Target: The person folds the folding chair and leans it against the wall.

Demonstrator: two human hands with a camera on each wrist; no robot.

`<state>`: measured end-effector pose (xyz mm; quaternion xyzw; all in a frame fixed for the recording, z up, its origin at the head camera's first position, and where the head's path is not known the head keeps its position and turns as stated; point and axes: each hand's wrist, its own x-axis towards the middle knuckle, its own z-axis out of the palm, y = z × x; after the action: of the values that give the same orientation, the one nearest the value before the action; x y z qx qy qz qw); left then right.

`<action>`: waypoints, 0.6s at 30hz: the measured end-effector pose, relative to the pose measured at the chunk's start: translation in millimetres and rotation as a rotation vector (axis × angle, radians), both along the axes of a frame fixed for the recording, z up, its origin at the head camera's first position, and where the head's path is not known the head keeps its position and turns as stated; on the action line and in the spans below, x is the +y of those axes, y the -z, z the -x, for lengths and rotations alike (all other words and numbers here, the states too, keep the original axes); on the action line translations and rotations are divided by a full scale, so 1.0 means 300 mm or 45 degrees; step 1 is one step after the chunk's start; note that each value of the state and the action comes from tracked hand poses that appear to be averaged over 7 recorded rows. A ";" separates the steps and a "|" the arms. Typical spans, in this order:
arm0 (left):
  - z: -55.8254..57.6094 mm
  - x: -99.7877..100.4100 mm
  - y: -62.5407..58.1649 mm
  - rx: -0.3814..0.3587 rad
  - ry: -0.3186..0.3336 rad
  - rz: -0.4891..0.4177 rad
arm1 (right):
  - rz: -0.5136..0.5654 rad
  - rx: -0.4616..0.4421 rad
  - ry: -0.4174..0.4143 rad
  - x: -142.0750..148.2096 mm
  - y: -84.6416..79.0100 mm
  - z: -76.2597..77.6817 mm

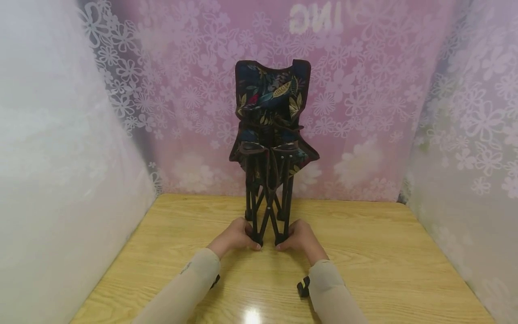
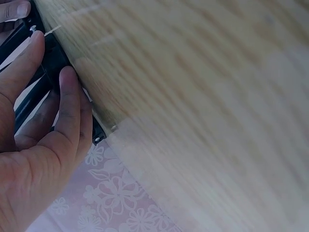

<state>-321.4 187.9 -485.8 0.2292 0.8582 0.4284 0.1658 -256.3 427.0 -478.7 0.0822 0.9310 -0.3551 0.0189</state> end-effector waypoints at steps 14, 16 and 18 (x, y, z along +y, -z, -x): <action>0.002 0.001 -0.009 -0.007 -0.010 -0.006 | -0.006 0.007 0.009 -0.002 0.000 0.004; 0.003 0.002 -0.010 -0.017 -0.012 -0.008 | -0.005 0.006 0.008 0.000 0.002 0.005; 0.004 0.003 -0.010 -0.023 -0.012 -0.011 | -0.004 0.006 0.007 0.002 0.005 0.006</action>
<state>-322.7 188.7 -482.9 0.2220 0.8558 0.4349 0.1707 -258.1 427.5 -480.2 0.0840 0.9313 -0.3540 0.0155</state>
